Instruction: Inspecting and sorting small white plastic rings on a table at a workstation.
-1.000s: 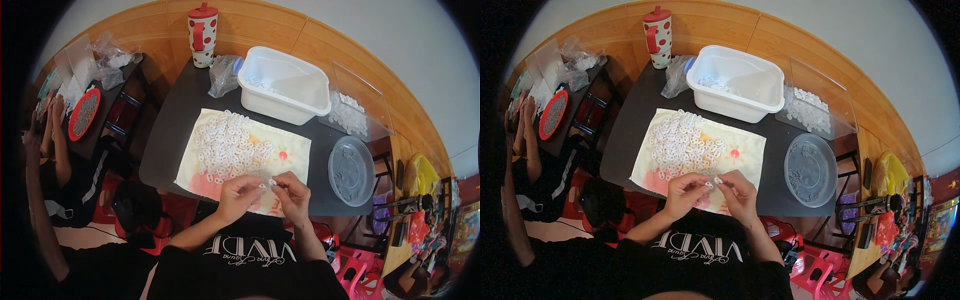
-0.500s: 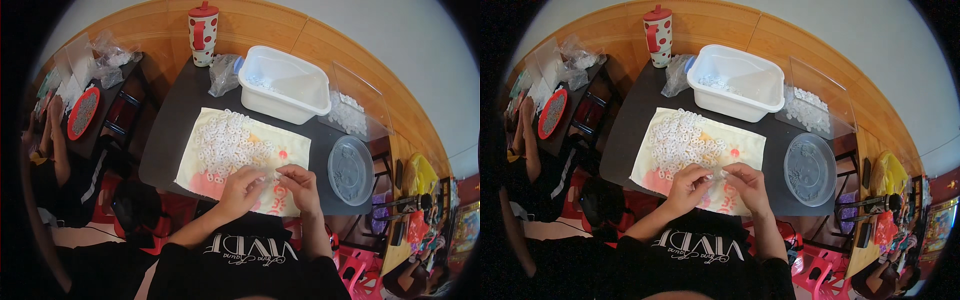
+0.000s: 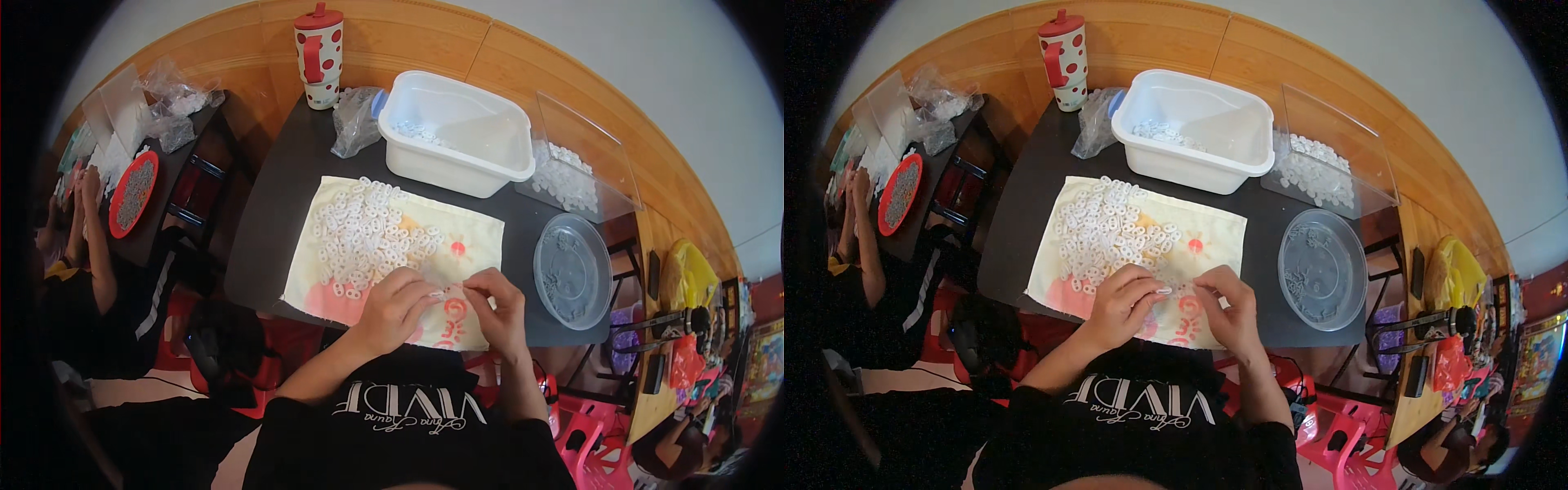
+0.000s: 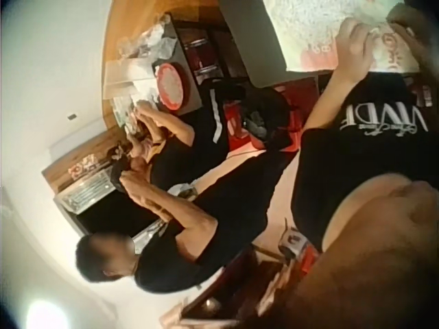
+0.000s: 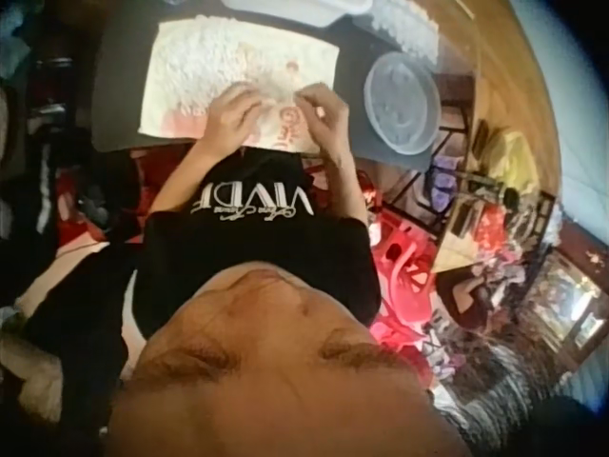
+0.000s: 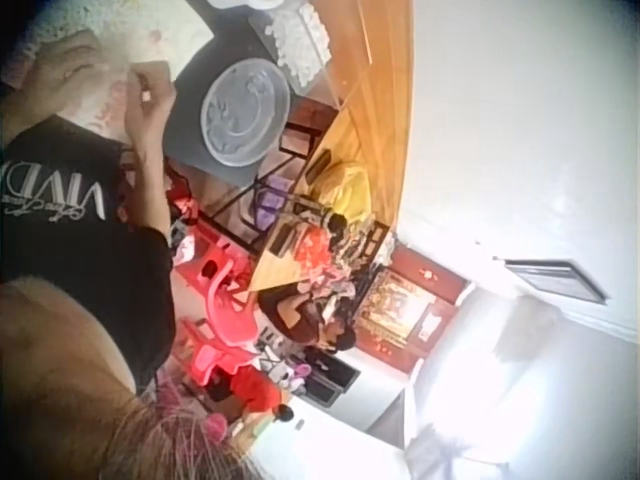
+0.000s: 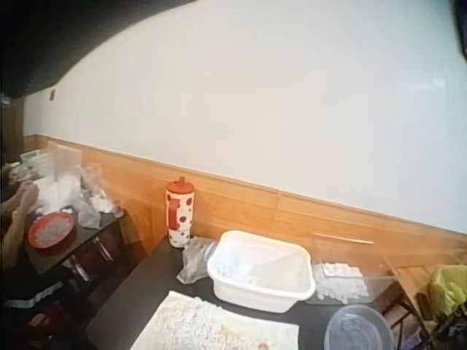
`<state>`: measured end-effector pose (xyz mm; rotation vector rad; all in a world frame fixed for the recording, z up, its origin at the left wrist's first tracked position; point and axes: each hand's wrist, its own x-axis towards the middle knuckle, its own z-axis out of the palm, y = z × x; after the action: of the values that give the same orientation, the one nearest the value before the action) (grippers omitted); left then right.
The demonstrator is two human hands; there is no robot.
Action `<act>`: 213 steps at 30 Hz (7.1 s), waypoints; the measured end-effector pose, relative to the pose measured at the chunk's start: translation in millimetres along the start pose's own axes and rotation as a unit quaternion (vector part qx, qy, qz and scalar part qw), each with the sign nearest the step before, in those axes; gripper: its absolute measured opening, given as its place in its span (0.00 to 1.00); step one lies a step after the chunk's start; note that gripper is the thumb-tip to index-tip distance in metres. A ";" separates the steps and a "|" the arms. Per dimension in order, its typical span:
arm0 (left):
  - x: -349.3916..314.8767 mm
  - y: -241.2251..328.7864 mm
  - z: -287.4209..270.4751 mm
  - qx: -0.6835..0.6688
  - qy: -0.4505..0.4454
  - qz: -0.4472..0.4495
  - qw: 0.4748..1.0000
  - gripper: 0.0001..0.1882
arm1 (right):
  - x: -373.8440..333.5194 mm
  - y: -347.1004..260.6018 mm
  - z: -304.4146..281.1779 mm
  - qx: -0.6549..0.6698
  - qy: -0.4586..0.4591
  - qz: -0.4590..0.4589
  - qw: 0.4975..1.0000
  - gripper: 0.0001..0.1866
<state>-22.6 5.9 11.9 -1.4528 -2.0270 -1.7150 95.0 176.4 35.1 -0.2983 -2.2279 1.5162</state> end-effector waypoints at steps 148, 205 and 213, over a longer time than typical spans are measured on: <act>13.3 7.8 -3.1 -0.045 -0.187 -0.020 0.981 0.16 | -2.0 -13.2 -18.2 -0.346 -0.064 -0.282 0.892 0.15; 13.4 -5.0 6.7 0.013 -0.118 -0.033 0.992 0.15 | -5.2 25.0 7.6 0.058 -0.007 -0.013 0.998 0.06; 19.8 0.7 9.8 -0.029 -0.098 -0.071 0.992 0.12 | 4.8 6.6 3.1 -0.205 0.010 -0.173 0.963 0.10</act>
<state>-28.1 25.2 21.2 -1.5881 -2.2481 -1.7607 88.9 178.3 29.2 -0.0371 -2.4105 0.8665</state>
